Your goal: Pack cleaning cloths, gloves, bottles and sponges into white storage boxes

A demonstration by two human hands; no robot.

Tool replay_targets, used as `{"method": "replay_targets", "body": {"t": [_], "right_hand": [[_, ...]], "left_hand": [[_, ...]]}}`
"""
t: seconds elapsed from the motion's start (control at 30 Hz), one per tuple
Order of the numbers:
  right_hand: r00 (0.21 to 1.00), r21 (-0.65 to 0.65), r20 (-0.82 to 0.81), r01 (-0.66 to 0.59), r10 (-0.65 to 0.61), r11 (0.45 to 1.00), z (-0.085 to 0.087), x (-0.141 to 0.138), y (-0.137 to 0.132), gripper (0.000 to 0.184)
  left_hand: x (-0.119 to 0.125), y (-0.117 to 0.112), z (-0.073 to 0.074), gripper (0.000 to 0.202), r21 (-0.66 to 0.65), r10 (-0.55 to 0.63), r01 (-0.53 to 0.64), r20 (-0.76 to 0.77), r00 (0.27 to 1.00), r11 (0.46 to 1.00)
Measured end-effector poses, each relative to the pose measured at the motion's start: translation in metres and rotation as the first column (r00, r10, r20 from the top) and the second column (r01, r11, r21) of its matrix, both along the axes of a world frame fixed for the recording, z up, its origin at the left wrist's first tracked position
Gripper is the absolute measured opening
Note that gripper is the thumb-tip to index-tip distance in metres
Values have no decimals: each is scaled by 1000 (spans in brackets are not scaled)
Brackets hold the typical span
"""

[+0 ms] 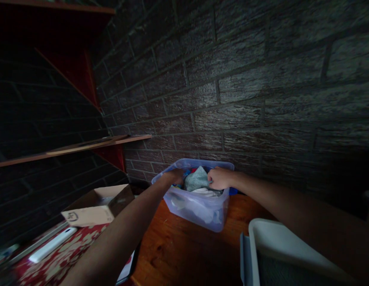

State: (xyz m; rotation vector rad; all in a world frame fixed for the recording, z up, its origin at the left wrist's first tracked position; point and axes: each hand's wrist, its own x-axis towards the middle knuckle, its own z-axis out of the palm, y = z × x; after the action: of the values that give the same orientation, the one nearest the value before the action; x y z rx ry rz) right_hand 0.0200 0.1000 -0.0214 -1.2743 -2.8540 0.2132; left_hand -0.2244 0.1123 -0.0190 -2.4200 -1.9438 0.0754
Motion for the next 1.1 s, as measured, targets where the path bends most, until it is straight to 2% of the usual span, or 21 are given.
{"method": "replay_targets", "body": {"t": [0.1, 0.23, 0.33, 0.4, 0.5, 0.57, 0.7, 0.8, 0.87, 0.93, 1.03, 1.1], "right_hand": [[1000, 2, -8, -4, 4, 1000, 1, -1, -1, 30], [1000, 6, -22, -10, 10, 1000, -1, -1, 1, 29], [999, 6, -37, -7, 7, 1000, -4, 0, 5, 28], [999, 10, -46, -2, 3, 1000, -5, 0, 6, 28], [998, 28, -56, 12, -11, 1000, -4, 1, 6, 28], [998, 40, -63, 28, -25, 999, -3, 1, 4, 28], [994, 59, -94, 61, -55, 996, -1, 3, 0, 28], [988, 61, -133, 89, -81, 994, -2, 3, 0, 28], [980, 59, -173, 111, -99, 992, -3, 3, 0, 28], [965, 68, -235, 134, -115, 989, -5, 4, 0, 29], [918, 115, -381, 164, -109, 980, -4, 11, -3, 31], [866, 159, -494, 179, -79, 971, 1, 21, -10, 36]], "left_hand": [[1, 3, 2, 34, -90, 95, -99, -50, 994, 991], [10, 2, 17, 38, 2, 138, -138, -21, 990, 990], [24, -6, 27, 37, 59, 54, -57, 49, 997, 997], [36, -12, 29, 32, -9, -51, 52, 93, 994, 999], [51, -18, 21, 26, -206, -175, 204, 152, 973, 957], [57, -16, 12, 25, -284, -214, 258, 175, 961, 923], [61, -7, -2, 17, -364, -242, 289, 169, 955, 885], [62, -3, -7, 22, -413, -248, 289, 153, 957, 863], [63, -4, -6, 25, -399, -246, 295, 170, 954, 868], [62, -8, 1, 23, -332, -241, 309, 230, 943, 891], [61, -16, 20, 17, -156, -252, 330, 379, 890, 931], [63, -24, 38, 22, -43, -279, 339, 476, 834, 940]]}}
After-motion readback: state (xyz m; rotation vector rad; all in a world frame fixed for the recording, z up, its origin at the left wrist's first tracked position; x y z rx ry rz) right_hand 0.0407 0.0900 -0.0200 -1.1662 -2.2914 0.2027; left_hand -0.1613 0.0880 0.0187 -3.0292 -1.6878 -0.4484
